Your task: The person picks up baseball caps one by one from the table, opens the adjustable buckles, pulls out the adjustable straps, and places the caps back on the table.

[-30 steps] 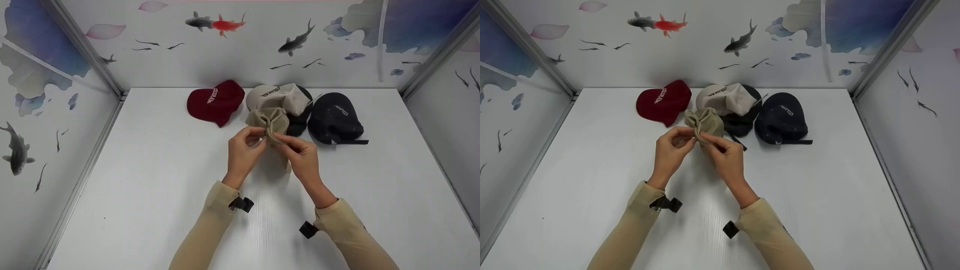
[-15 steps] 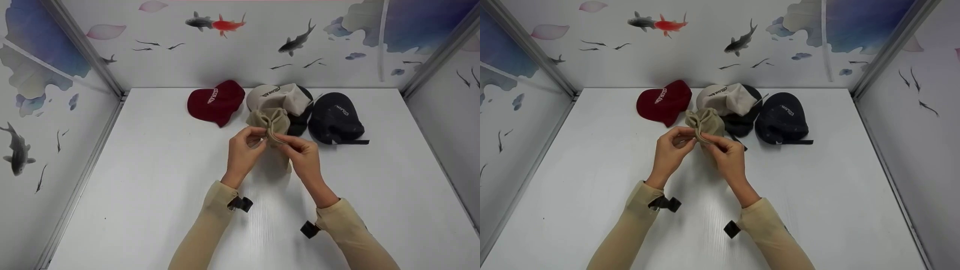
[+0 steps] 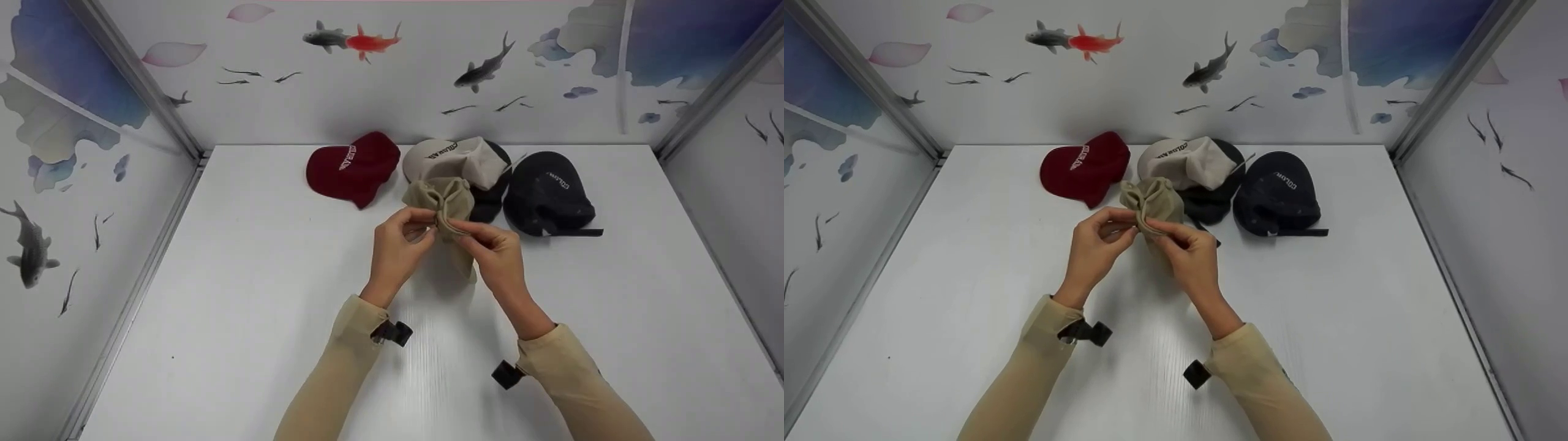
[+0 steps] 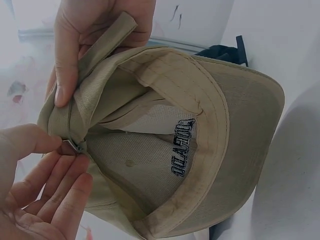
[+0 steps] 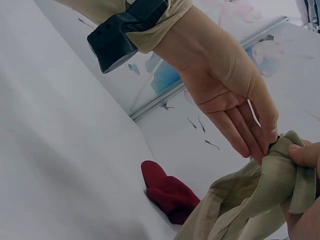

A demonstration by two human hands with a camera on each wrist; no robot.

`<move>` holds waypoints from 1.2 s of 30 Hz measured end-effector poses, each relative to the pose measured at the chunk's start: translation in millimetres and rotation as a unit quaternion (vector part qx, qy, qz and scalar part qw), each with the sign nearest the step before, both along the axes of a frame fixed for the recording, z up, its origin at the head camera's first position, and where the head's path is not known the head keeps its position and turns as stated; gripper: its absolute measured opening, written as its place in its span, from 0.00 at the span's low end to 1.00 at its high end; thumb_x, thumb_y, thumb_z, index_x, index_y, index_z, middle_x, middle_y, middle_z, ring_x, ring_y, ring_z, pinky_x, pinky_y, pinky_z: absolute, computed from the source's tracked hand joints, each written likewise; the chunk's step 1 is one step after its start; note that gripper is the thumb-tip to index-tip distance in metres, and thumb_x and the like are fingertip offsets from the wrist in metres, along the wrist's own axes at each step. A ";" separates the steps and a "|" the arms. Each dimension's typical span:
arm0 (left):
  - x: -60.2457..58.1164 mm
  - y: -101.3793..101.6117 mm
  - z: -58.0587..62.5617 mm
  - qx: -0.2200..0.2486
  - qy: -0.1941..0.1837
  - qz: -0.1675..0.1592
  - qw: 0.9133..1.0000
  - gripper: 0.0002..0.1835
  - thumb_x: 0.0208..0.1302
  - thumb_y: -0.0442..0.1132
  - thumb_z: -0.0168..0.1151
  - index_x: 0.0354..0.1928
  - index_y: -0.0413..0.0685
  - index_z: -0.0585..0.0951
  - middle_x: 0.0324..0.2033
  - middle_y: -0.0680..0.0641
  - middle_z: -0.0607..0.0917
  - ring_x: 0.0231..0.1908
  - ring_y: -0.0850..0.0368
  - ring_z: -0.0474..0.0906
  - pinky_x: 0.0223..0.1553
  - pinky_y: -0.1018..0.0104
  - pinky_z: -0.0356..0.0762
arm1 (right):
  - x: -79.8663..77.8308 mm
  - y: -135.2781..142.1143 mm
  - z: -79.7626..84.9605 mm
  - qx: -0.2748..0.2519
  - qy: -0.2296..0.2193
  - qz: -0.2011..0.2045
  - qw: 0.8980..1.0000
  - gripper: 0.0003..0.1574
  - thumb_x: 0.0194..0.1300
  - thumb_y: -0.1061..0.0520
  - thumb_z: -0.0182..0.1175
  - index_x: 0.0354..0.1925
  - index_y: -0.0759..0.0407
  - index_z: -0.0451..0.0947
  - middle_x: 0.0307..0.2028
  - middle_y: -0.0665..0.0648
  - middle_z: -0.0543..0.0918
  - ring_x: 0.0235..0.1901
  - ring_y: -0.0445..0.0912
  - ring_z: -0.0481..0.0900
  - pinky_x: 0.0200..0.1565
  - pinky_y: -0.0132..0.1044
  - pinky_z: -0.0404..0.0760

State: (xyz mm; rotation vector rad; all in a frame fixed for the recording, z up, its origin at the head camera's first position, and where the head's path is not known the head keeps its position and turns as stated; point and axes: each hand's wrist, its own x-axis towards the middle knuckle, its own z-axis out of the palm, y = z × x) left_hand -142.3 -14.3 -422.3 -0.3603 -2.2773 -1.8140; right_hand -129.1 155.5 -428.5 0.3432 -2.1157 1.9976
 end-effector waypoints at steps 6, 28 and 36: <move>-0.7 -0.6 0.0 -0.002 0.006 0.008 1.000 0.10 0.63 0.26 0.63 0.45 0.39 0.85 0.43 0.41 0.88 0.45 0.52 0.88 0.48 0.71 0.84 | 0.4 1.0 0.0 0.008 -0.001 -0.009 1.000 0.13 0.64 0.70 0.62 0.47 0.68 0.85 0.42 0.43 0.90 0.43 0.35 0.87 0.45 0.27 0.84; -0.7 -4.2 -1.2 0.021 -0.007 0.008 1.000 0.10 0.64 0.26 0.62 0.45 0.38 0.85 0.43 0.40 0.88 0.44 0.51 0.88 0.46 0.70 0.85 | -4.6 11.3 19.2 -0.002 -0.077 0.042 0.996 0.16 0.66 0.68 0.62 0.52 0.70 0.82 0.41 0.45 0.87 0.42 0.38 0.84 0.43 0.27 0.83; 0.0 -3.6 -0.4 0.017 -0.008 0.010 1.000 0.10 0.65 0.27 0.62 0.46 0.39 0.86 0.43 0.40 0.88 0.44 0.52 0.88 0.45 0.70 0.85 | -5.1 10.4 20.5 0.050 -0.050 0.006 0.997 0.20 0.62 0.68 0.67 0.53 0.65 0.83 0.48 0.54 0.86 0.48 0.37 0.83 0.50 0.27 0.83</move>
